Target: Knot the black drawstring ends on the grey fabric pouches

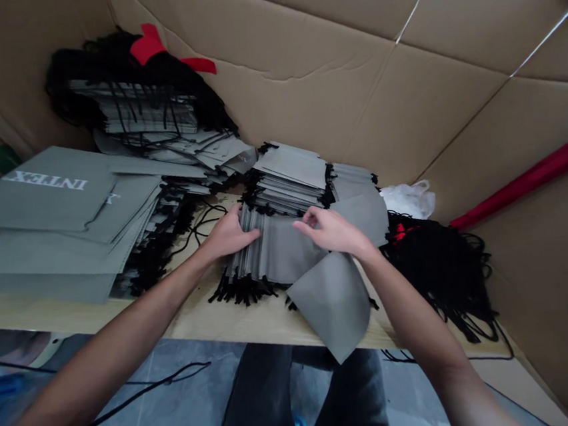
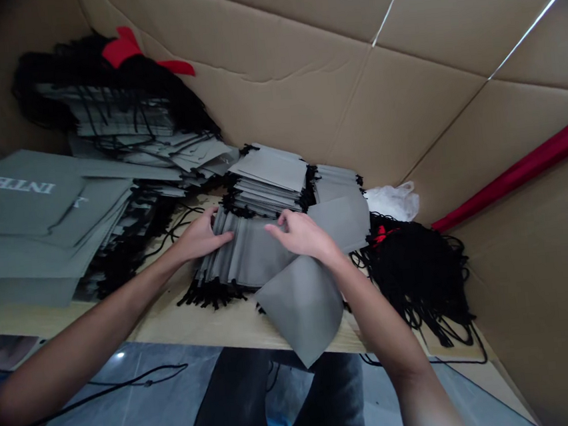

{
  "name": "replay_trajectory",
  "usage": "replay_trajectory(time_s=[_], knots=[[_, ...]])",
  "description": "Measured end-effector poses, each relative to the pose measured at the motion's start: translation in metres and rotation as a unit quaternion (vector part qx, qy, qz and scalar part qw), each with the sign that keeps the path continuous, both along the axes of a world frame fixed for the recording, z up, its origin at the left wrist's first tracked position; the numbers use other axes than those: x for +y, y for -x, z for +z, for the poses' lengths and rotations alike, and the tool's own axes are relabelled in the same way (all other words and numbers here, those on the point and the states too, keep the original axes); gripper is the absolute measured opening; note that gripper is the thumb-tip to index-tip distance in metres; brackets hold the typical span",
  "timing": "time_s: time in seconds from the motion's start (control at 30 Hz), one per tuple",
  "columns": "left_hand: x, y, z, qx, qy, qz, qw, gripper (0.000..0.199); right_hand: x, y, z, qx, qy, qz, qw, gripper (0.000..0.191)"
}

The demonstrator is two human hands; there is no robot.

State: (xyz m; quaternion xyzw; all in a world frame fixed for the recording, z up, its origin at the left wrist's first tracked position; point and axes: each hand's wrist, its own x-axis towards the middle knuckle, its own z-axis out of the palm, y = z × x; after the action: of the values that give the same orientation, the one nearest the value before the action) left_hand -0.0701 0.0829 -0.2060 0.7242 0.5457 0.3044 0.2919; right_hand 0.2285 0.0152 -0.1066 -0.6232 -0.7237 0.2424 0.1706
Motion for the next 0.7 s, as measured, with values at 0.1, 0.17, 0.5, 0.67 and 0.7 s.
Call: replay_trajectory(time_s=[0.1, 0.17, 0.5, 0.67, 0.7], knots=[[-0.001, -0.002, 0.000, 0.007, -0.013, 0.010, 1.000, 0.051, -0.008, -0.031, -0.002, -0.060, 0.025, -0.050, 0.997, 0.050], [-0.002, -0.003, -0.001, 0.006, -0.027, 0.013, 1.000, 0.055, -0.013, -0.045, -0.009, -0.077, 0.052, -0.065, 0.994, 0.053], [0.002, -0.004, -0.011, -0.005, -0.100, 0.000, 0.995, 0.061, -0.020, -0.044, -0.032, -0.014, 0.052, -0.017, 0.998, 0.024], [0.002, -0.006, -0.008, -0.015, -0.114, -0.017, 0.993, 0.056, -0.021, -0.027, -0.032, -0.028, 0.017, -0.024, 0.999, 0.025], [0.001, -0.008, -0.008, -0.019, -0.113, -0.019, 0.993, 0.056, -0.022, -0.026, -0.033, -0.037, 0.014, -0.030, 0.999, 0.032]])
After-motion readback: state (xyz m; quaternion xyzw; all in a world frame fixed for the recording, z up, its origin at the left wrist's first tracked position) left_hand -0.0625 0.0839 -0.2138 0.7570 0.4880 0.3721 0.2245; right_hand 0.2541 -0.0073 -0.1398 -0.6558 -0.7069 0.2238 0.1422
